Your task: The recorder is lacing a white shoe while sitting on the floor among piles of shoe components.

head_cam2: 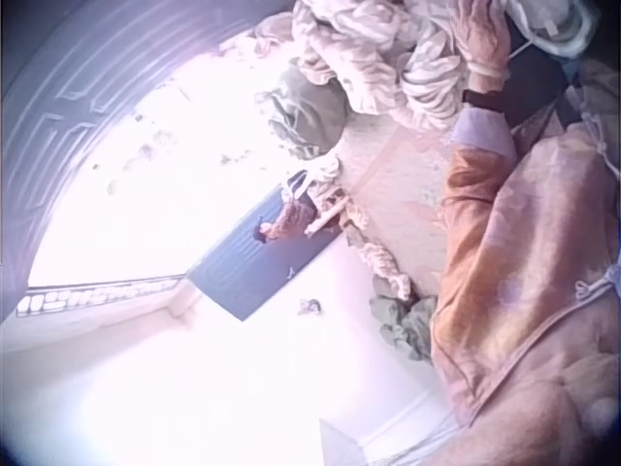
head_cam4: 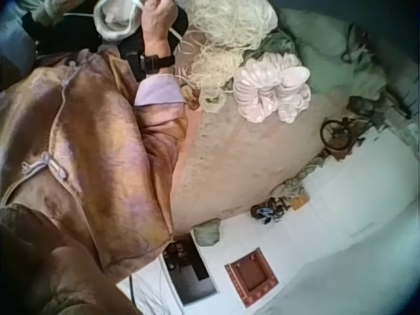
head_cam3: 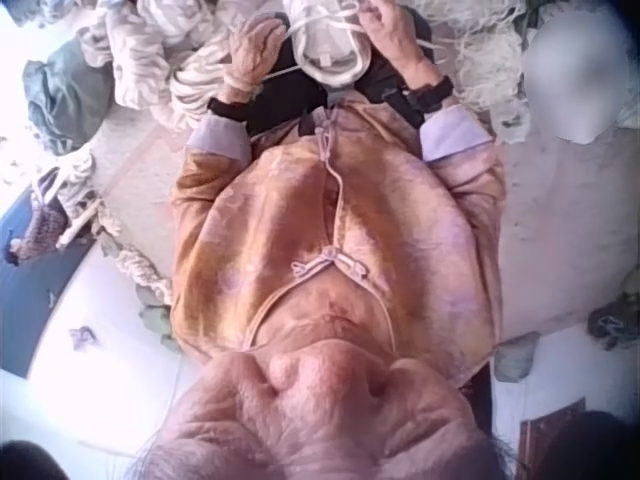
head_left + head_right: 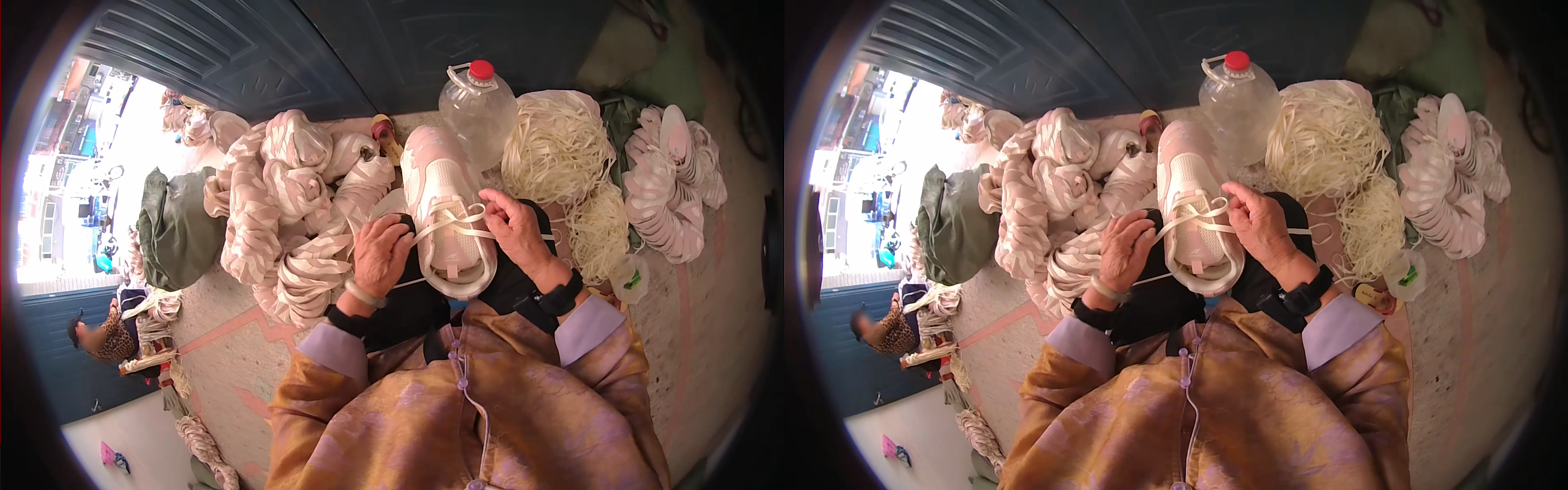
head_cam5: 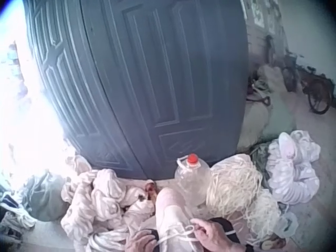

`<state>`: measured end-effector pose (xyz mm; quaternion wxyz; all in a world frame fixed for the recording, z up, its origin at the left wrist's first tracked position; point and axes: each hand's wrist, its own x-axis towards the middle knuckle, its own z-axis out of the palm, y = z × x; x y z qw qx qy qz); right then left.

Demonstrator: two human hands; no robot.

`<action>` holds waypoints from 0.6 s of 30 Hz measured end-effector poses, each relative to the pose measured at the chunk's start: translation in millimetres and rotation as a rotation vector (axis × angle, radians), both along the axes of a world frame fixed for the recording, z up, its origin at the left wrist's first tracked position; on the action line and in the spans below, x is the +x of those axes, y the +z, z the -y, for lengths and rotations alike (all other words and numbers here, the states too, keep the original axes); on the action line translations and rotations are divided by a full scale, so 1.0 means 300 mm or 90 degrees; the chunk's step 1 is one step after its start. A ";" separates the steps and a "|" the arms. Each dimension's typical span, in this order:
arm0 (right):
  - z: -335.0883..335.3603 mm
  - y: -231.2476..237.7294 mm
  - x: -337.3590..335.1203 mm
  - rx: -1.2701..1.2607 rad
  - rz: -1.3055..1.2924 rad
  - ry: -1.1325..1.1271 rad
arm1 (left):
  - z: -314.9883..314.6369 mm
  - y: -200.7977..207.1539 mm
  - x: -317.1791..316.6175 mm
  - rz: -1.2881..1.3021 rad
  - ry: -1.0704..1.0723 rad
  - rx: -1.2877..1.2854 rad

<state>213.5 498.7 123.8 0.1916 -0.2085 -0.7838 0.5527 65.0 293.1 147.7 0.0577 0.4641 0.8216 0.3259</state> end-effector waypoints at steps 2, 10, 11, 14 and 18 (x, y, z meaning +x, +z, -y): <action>0.012 0.030 -0.022 0.022 -0.026 0.008 | -0.030 0.001 0.014 0.005 -0.012 -0.025; -0.056 0.023 -0.030 -0.136 -0.099 0.107 | -0.046 -0.010 0.019 0.037 -0.047 -0.003; -0.068 0.041 -0.023 -0.280 -0.003 0.095 | -0.047 -0.010 0.018 0.036 -0.047 -0.005; -0.071 0.021 -0.031 -0.418 0.034 0.044 | -0.055 -0.011 0.018 0.041 -0.054 0.023; -0.057 0.038 -0.048 -0.117 0.085 0.077 | -0.065 0.004 0.027 0.093 -0.053 0.031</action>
